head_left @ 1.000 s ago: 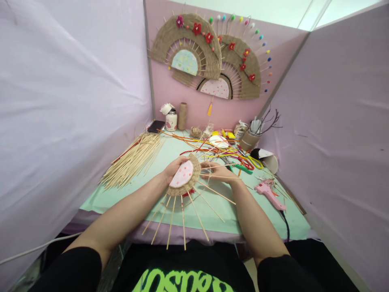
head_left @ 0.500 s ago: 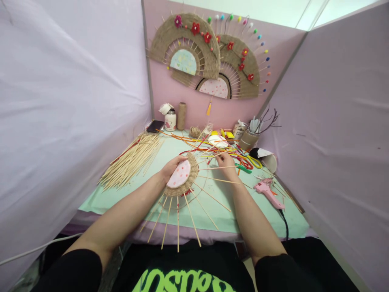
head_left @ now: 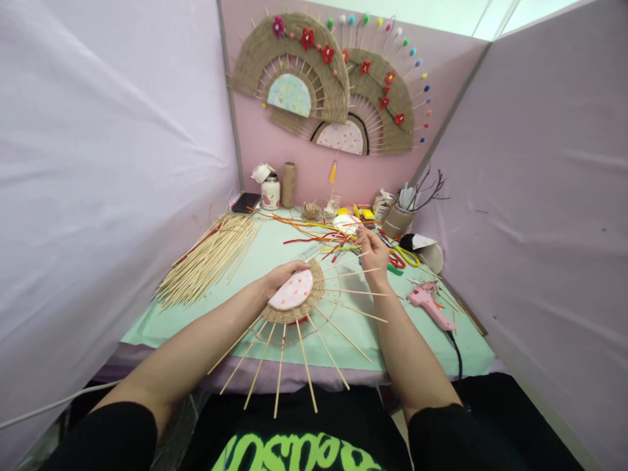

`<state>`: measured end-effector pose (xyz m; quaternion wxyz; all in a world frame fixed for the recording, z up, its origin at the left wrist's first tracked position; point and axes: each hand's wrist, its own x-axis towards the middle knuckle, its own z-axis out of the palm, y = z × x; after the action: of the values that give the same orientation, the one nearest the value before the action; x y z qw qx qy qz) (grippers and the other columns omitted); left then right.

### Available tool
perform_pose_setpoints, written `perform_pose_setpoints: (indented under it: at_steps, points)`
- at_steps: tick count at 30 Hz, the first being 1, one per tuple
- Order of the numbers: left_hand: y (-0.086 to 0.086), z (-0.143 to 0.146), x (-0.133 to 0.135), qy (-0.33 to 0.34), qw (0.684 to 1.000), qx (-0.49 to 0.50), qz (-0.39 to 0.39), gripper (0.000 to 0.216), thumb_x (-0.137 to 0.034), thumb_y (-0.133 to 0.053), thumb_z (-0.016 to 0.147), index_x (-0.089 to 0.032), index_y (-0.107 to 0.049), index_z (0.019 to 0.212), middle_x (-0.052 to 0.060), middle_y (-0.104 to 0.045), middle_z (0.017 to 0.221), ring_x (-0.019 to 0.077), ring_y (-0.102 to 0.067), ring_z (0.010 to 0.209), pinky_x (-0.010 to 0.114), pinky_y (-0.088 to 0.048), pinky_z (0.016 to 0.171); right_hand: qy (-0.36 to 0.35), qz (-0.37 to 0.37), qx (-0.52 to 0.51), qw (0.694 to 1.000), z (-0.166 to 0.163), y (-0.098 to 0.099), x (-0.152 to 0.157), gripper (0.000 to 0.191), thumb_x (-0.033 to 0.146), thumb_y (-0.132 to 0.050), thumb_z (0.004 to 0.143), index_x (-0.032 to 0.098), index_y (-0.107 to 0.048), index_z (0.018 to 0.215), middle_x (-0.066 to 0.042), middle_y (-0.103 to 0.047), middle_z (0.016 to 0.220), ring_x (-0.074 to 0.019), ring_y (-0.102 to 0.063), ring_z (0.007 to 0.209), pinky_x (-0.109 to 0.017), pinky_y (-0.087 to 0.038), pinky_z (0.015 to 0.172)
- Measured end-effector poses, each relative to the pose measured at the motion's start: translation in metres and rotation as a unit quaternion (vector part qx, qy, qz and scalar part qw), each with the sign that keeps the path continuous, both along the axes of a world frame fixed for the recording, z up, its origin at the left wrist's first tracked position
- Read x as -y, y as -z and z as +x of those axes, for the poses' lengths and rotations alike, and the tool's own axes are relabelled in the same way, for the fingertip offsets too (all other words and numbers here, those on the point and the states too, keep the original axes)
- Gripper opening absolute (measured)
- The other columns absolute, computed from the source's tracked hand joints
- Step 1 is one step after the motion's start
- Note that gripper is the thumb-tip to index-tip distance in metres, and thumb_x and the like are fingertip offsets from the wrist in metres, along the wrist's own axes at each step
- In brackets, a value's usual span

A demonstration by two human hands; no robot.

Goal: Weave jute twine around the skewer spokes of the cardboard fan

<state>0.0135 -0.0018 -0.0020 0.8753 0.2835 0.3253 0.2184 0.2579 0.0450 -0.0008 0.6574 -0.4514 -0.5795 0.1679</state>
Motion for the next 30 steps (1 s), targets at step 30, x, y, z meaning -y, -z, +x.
perform_pose_setpoints:
  at_steps: [30]
  points:
    - [-0.011, 0.013, 0.014, -0.029, 0.998, -0.048, 0.009, 0.029, -0.024, -0.044, 0.087, -0.007, -0.067, 0.08, 0.011, -0.071, 0.064, 0.0195, -0.068, 0.055, 0.028, -0.053, 0.058, -0.175, -0.219, 0.275, 0.92, -0.02, 0.02, 0.006, 0.034, 0.044, -0.055, 0.077, 0.019, -0.054, 0.054, 0.0, -0.05, 0.055, -0.0131, -0.044, 0.056, -0.026, -0.035, 0.056]
